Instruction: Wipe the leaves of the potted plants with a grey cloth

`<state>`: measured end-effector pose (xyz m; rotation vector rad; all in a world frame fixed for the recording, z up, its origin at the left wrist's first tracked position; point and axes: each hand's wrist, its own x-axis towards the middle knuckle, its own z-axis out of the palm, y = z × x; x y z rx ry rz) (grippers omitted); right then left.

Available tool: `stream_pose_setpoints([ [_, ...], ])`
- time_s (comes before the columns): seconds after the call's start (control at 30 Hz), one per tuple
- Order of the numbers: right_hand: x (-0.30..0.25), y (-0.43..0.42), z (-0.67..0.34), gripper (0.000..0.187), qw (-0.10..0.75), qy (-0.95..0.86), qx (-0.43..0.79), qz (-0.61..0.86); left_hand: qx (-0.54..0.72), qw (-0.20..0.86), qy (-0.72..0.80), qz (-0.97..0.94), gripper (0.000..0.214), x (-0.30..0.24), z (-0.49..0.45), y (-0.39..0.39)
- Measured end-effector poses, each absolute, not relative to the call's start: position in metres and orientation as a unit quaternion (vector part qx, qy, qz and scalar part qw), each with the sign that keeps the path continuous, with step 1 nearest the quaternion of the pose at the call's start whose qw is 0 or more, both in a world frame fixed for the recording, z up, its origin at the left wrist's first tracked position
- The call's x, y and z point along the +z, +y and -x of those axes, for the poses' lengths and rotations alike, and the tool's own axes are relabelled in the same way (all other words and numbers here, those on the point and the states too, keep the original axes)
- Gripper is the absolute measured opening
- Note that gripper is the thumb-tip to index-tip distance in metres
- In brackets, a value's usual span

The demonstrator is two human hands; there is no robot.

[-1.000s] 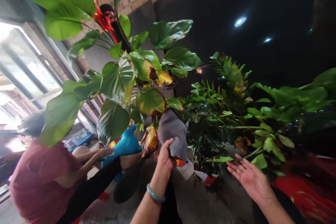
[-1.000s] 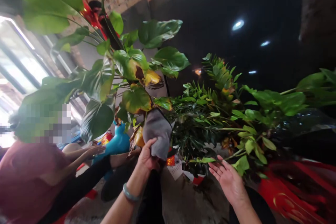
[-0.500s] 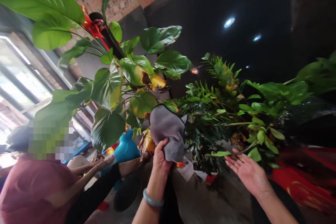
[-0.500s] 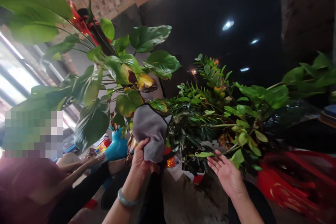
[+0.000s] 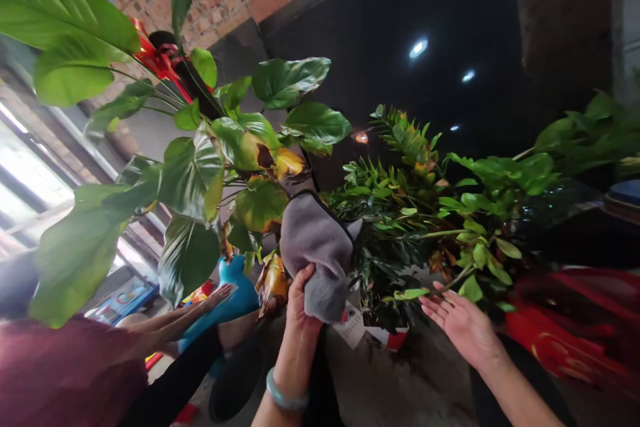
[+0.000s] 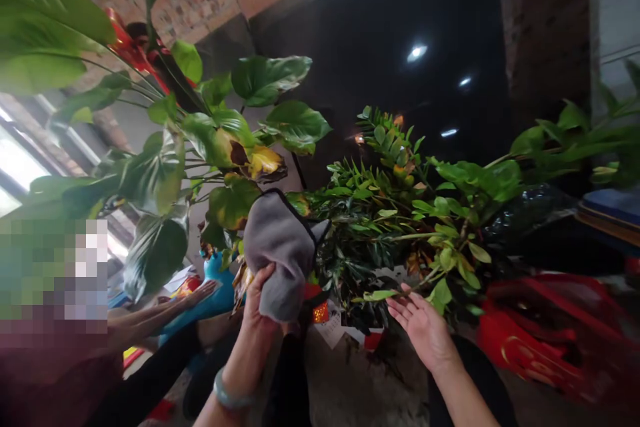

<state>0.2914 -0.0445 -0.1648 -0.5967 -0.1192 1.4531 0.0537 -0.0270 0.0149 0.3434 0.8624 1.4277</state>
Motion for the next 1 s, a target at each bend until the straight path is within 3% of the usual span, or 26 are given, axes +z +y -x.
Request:
stream_pose_setpoints([
  [0.3,-0.164,-0.045,-0.292,0.029,0.703,-0.061,0.660,0.256,0.413,0.756,0.493,-0.119,0.019,-0.040,-0.087,-0.070],
  [0.47,-0.164,-0.045,-0.291,0.029,0.719,-0.074,0.651,0.231,0.543,0.749,0.328,-0.190,0.013,0.024,-0.102,-0.031],
  [0.57,-0.164,-0.044,-0.290,0.027,0.725,-0.067,0.642,0.240,0.605,0.715,0.282,-0.209,0.014,0.036,-0.119,-0.002],
  [0.73,-0.162,-0.042,-0.291,0.018,0.718,-0.046,0.645,0.259,0.452,0.743,0.450,-0.204,0.011,-0.026,-0.140,-0.016],
  [0.83,-0.164,-0.042,-0.293,0.015,0.711,-0.042,0.651,0.262,0.354,0.788,0.463,-0.200,0.014,-0.041,-0.142,-0.035],
  [0.9,-0.165,-0.043,-0.294,0.016,0.708,-0.043,0.654,0.262,0.361,0.799,0.429,-0.216,0.014,-0.024,-0.146,-0.033],
  [1.0,-0.167,-0.044,-0.295,0.018,0.708,-0.059,0.654,0.258,0.480,0.756,0.353,-0.271,0.008,0.017,-0.156,-0.007],
])
